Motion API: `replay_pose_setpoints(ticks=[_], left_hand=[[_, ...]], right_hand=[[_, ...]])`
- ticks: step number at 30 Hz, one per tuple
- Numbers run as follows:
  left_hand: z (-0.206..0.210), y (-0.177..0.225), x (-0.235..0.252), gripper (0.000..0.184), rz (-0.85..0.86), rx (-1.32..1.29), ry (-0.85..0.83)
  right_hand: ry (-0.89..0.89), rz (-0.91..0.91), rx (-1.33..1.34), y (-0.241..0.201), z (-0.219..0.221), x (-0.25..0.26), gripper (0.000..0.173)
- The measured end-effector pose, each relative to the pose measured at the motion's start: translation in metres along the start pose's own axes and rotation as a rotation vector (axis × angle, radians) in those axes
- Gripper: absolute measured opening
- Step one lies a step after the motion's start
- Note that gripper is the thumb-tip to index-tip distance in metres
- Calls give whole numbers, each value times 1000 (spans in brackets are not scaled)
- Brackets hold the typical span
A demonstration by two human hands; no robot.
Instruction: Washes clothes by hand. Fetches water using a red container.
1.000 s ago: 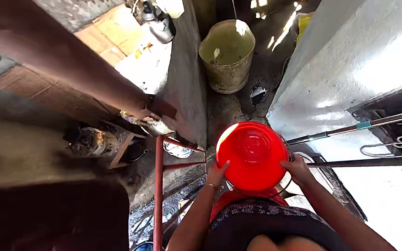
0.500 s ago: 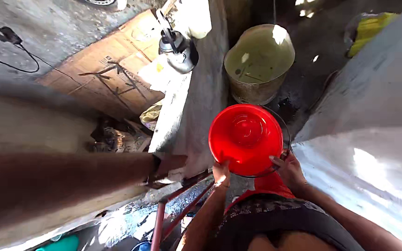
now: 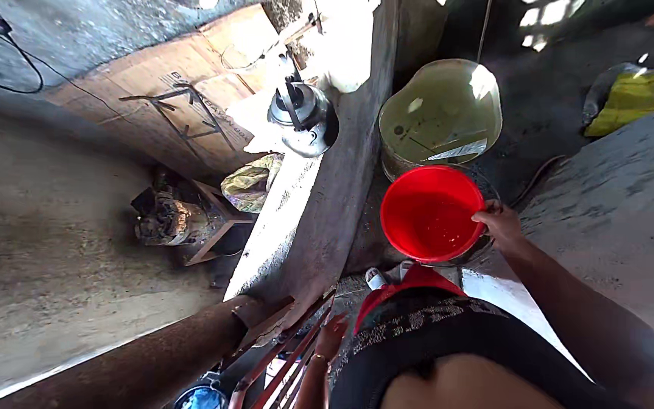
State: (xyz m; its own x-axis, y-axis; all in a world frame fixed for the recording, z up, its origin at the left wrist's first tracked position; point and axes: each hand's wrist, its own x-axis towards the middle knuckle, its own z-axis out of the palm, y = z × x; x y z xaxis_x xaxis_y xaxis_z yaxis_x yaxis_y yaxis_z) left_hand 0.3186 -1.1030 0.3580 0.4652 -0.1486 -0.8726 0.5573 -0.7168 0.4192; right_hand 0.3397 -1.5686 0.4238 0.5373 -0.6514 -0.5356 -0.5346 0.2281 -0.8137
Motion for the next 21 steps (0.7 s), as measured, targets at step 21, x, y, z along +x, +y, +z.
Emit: replay_pose_setpoints(ticks=[21], left_hand=[[135,118,68,37,-349,-442,344]], right_hand=[[-18,-240,-1008,-137,62,409,49]])
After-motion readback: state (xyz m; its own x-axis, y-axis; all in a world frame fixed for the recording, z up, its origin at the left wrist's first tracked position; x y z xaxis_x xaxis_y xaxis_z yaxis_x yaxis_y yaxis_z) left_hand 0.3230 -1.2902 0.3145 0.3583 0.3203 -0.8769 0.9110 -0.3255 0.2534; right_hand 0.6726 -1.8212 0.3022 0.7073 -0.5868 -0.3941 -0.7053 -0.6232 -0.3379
